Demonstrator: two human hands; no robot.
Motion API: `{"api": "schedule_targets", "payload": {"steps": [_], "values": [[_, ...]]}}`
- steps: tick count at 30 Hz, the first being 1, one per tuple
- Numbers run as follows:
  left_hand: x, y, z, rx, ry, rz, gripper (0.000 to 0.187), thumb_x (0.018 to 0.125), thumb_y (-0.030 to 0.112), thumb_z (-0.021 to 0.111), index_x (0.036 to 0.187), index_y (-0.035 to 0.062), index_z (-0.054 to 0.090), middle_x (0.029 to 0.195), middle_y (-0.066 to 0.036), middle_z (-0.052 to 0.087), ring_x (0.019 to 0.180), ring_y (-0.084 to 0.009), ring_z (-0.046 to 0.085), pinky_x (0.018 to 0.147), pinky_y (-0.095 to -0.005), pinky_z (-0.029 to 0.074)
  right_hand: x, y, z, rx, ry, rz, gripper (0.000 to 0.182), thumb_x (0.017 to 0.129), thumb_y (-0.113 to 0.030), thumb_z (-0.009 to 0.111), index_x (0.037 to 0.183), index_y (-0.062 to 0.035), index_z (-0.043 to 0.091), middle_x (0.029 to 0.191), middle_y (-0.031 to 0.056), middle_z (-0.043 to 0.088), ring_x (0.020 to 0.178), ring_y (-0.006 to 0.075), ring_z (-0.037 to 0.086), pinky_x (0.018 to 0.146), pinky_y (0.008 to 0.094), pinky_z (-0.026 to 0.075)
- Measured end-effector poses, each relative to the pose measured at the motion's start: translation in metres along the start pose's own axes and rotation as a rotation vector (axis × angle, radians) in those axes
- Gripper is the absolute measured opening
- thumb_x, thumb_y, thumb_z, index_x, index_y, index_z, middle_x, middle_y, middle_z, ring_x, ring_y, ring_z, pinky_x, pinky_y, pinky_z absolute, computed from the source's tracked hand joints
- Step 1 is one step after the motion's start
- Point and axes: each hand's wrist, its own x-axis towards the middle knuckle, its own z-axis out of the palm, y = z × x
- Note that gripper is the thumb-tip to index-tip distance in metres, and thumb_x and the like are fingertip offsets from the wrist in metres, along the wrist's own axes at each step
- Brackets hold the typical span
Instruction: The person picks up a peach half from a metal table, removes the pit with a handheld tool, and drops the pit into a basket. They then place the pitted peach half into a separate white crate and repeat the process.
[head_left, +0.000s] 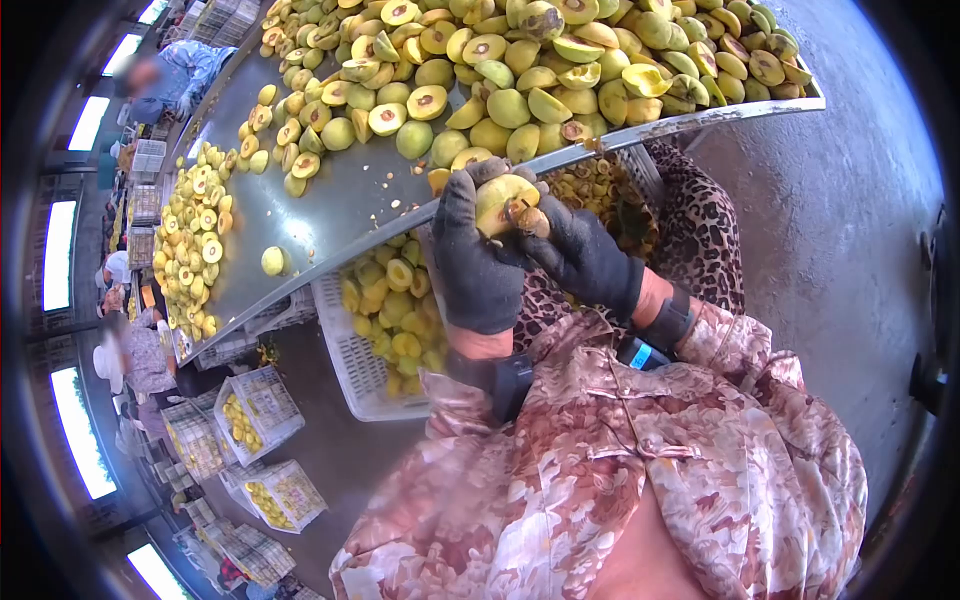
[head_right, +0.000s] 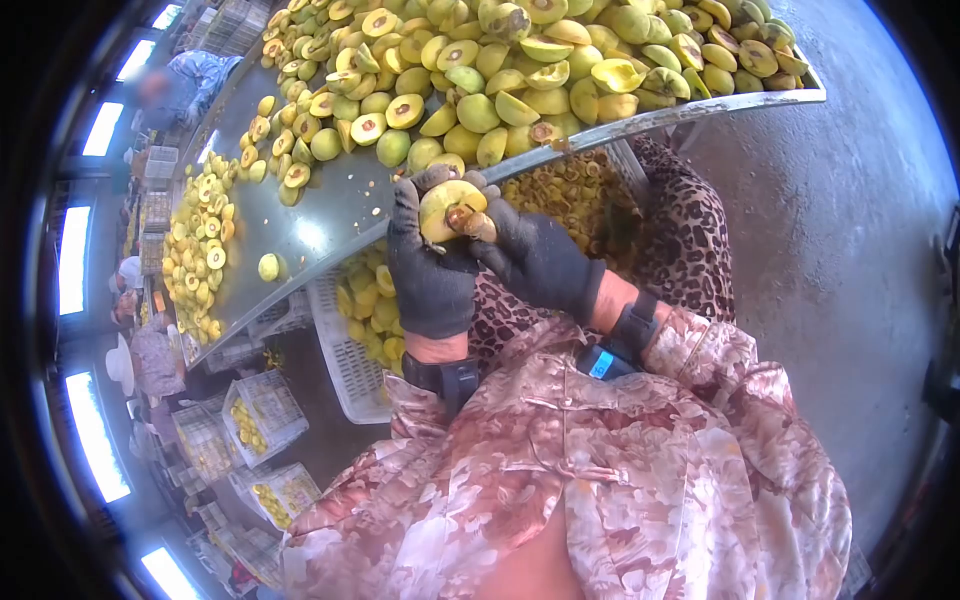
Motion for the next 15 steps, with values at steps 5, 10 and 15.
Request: {"api": "schedule_targets", "payload": {"steps": [5, 10, 15], "values": [[-0.001, 0.007, 0.017, 0.149, -0.052, 0.092, 0.048, 0.109, 0.045, 0.046, 0.11, -0.0005, 0.063, 0.106, -0.015, 0.068, 0.097, -0.0272, 0.069, 0.085, -0.0373, 0.059, -0.001, 0.013, -0.002, -0.094, 0.021, -0.057, 0.035, 0.098, -0.014, 0.062, 0.133, -0.0084, 0.057, 0.103, 0.0211, 0.07, 0.089, 0.044, 0.068, 0.075, 0.0475, 0.055], [0.006, 0.002, 0.021, 0.433, -0.085, 0.296, 0.049, 0.109, 0.045, 0.047, 0.102, -0.0001, 0.064, 0.099, -0.013, 0.068, 0.087, -0.0276, 0.071, 0.082, -0.0368, 0.059, -0.004, 0.0, -0.003, 0.077, 0.037, 0.02, 0.027, 0.102, -0.015, 0.057, 0.126, -0.0029, 0.058, 0.101, 0.0233, 0.07, 0.093, 0.0435, 0.069, 0.076, 0.0454, 0.055], [0.003, 0.007, 0.023, 0.237, -0.059, 0.173, 0.051, 0.107, 0.049, 0.048, 0.101, 0.0008, 0.064, 0.095, -0.015, 0.069, 0.086, -0.0302, 0.072, 0.081, -0.038, 0.059, -0.006, -0.014, -0.012, 0.332, -0.112, 0.277, 0.022, 0.104, -0.02, 0.058, 0.115, -0.002, 0.062, 0.084, 0.0063, 0.068, 0.073, 0.0226, 0.066, 0.065, 0.0341, 0.051]]}}
